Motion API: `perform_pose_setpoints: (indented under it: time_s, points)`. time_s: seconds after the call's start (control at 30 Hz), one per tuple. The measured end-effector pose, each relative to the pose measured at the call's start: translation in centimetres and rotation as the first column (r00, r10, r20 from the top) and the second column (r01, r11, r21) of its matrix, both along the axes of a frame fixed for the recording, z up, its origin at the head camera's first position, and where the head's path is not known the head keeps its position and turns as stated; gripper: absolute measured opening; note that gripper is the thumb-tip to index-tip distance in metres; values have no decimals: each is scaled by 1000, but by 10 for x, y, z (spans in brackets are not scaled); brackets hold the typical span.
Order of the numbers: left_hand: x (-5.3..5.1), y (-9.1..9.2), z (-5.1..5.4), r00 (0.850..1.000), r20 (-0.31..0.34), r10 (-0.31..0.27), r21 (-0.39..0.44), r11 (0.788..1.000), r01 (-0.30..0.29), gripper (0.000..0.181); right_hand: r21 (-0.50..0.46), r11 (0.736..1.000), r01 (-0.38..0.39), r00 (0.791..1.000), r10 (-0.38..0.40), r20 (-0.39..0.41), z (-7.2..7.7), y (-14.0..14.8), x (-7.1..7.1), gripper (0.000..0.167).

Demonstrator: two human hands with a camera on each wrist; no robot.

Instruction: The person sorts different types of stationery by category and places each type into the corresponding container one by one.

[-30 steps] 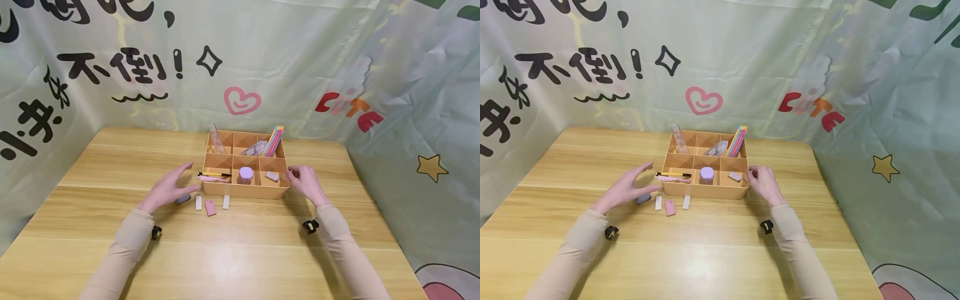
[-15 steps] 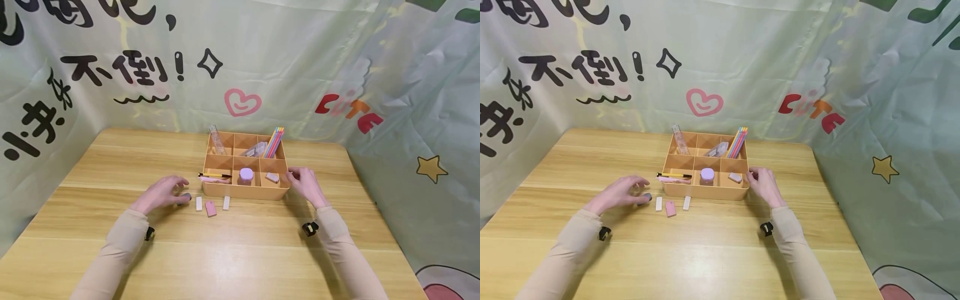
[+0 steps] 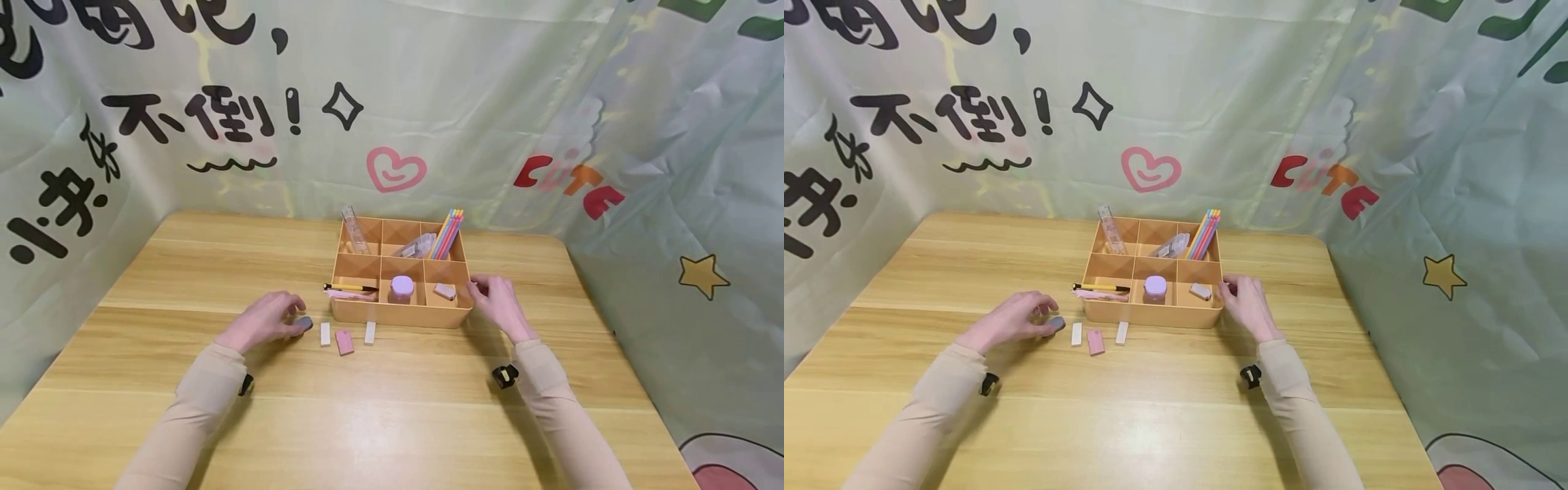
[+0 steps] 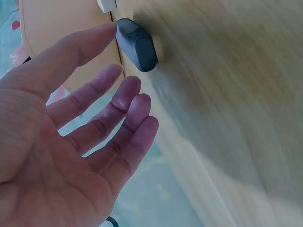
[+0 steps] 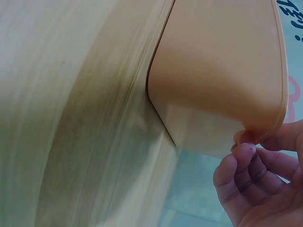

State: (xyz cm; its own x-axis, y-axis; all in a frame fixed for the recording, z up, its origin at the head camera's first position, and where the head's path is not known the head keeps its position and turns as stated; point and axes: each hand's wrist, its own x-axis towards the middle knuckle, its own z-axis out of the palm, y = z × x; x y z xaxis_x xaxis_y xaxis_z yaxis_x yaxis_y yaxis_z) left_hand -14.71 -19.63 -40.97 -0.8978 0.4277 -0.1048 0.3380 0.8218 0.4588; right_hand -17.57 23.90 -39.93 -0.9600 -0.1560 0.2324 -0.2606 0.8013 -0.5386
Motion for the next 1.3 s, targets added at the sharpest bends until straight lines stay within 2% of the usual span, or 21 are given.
perform_pose_setpoints:
  time_s: [0.1, 0.5, 0.8, 1.03, 1.3]
  points:
    - [0, 1, -1, 1000, -13, -2, -1, 1000, 2, 37, -2, 1000, -1, 1000, 1, 3, -1, 0, 0, 24]
    - [-1, 2, -1, 999, 22, 35, -2, 999, -35, 31, 1, 1000, -12, 1000, 12, -20, -3, 1, -1, 23]
    - [-2, 6, -1, 999, 38, 28, 1, 1000, -28, 24, -13, 1000, -14, 999, 14, -33, -3, 1, 0, 22]
    - [-2, 8, -2, 1000, 26, 16, -4, 1000, -16, 15, -29, 1000, -10, 1000, 10, -23, -4, 2, 0, 23]
    - [-2, 7, 3, 999, 27, 32, 50, 998, -33, 14, -31, 1000, 7, 1000, -7, -14, -5, 1, 1, 26]
